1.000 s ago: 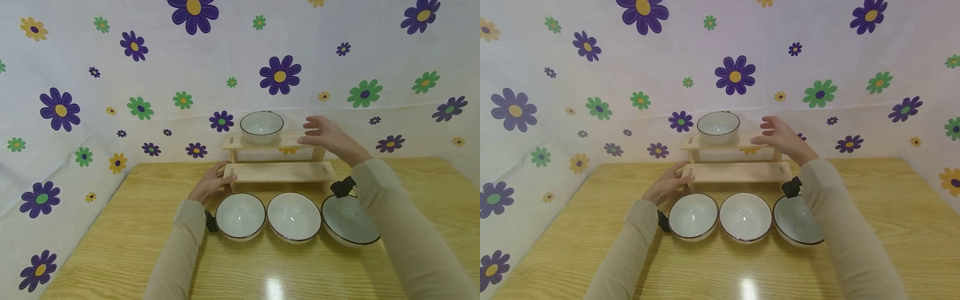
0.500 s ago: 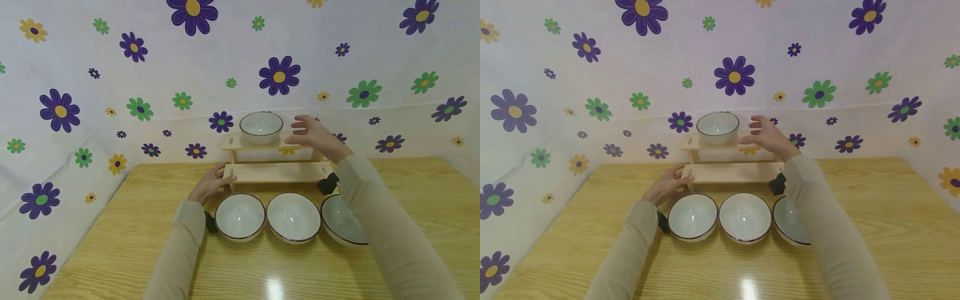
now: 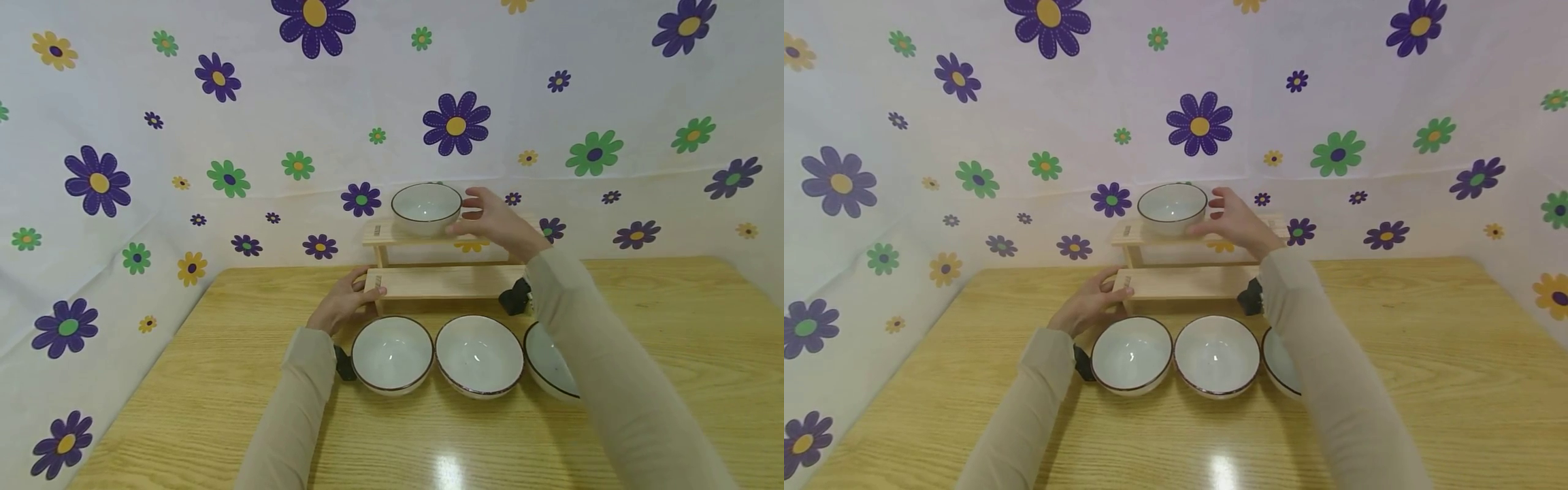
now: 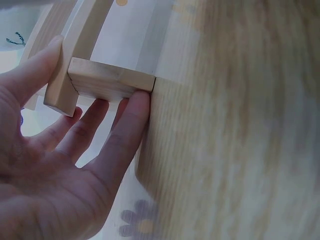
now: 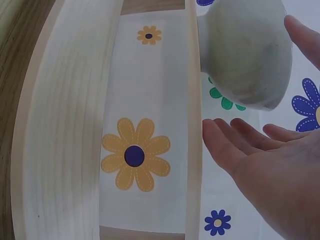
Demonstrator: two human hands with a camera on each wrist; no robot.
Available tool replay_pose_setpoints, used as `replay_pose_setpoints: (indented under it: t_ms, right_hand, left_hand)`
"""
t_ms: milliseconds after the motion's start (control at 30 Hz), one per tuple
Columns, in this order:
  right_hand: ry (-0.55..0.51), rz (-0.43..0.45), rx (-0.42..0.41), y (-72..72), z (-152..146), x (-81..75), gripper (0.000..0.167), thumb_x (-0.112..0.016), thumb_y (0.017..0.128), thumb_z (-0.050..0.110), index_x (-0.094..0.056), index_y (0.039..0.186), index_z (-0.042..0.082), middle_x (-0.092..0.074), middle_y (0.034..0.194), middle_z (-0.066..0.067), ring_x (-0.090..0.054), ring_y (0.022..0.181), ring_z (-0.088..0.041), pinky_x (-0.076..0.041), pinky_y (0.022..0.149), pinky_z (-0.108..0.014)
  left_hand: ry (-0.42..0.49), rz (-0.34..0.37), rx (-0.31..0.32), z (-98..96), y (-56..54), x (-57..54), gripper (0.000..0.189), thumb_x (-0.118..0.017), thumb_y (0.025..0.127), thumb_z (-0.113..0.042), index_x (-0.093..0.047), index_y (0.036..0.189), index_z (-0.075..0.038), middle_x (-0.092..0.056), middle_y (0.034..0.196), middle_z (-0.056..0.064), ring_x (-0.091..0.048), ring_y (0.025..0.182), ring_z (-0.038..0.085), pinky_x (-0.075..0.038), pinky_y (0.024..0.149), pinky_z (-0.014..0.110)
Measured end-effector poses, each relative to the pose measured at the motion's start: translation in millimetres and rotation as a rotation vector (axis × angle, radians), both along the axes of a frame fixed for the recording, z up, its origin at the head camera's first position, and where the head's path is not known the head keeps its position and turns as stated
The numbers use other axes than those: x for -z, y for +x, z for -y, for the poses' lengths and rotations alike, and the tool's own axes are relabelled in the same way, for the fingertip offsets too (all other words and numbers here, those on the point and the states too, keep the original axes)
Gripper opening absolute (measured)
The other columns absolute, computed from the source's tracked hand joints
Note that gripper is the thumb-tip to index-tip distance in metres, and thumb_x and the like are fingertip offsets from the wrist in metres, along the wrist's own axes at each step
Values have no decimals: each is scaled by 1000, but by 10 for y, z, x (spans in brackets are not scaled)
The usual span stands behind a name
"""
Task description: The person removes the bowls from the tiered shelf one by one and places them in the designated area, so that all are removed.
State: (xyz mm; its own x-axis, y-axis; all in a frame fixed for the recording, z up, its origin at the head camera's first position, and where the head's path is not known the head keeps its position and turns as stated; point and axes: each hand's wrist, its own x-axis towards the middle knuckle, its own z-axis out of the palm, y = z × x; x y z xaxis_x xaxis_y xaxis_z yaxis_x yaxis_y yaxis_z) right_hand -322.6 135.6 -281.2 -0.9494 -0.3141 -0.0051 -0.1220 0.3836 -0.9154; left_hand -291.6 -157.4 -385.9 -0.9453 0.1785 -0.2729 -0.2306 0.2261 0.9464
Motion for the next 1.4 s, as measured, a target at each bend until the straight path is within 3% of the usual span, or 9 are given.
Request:
replay_pose_setpoints:
  t_ms: [300, 533, 833, 1067, 1400]
  right_hand:
    - [-65, 1, -2, -74, 86, 59, 98, -77, 90, 21, -14, 163, 3, -24, 166, -21, -30, 149, -41, -27, 120, -60]
    - [-134, -13, -11, -101, 186, 101, 94, -76, 91, 12, -14, 161, -1, -29, 161, -24, -36, 141, -39, -31, 120, -53]
    - [-192, -45, 1, -140, 292, 165, 98, -79, 88, 10, -14, 161, 2, -29, 163, -21, -30, 149, -35, -23, 125, -47]
    - [-232, -16, 44, -157, 370, 192, 107, -79, 88, 7, -2, 162, 4, -25, 164, -21, -29, 149, -34, -23, 125, -43]
    - [-227, -55, 95, -172, 435, 221, 108, -83, 85, 8, -6, 161, 4, -30, 161, -21, -32, 146, -34, -23, 125, -44]
  left_hand:
    - [-2, 5, 4, 4, -21, 22, 75, -67, 102, -16, -24, 164, -13, -38, 162, 20, -52, 135, 39, -44, 112, 54]
    - [9, 13, 3, -6, -5, 15, 77, -68, 102, -15, -23, 164, -13, -38, 162, 20, -51, 135, 38, -42, 113, 54]
    - [0, 4, -2, 0, -2, 0, 80, -71, 100, -20, -23, 164, -11, -37, 162, 21, -53, 134, 37, -44, 112, 52]
    - [10, 19, 4, 2, -23, 17, 79, -68, 102, -16, -20, 165, -13, -35, 163, 20, -49, 137, 39, -41, 114, 55]
    - [-6, 10, -5, 7, -4, -6, 80, -70, 101, -18, -22, 165, -11, -39, 161, 20, -53, 133, 37, -45, 112, 51]
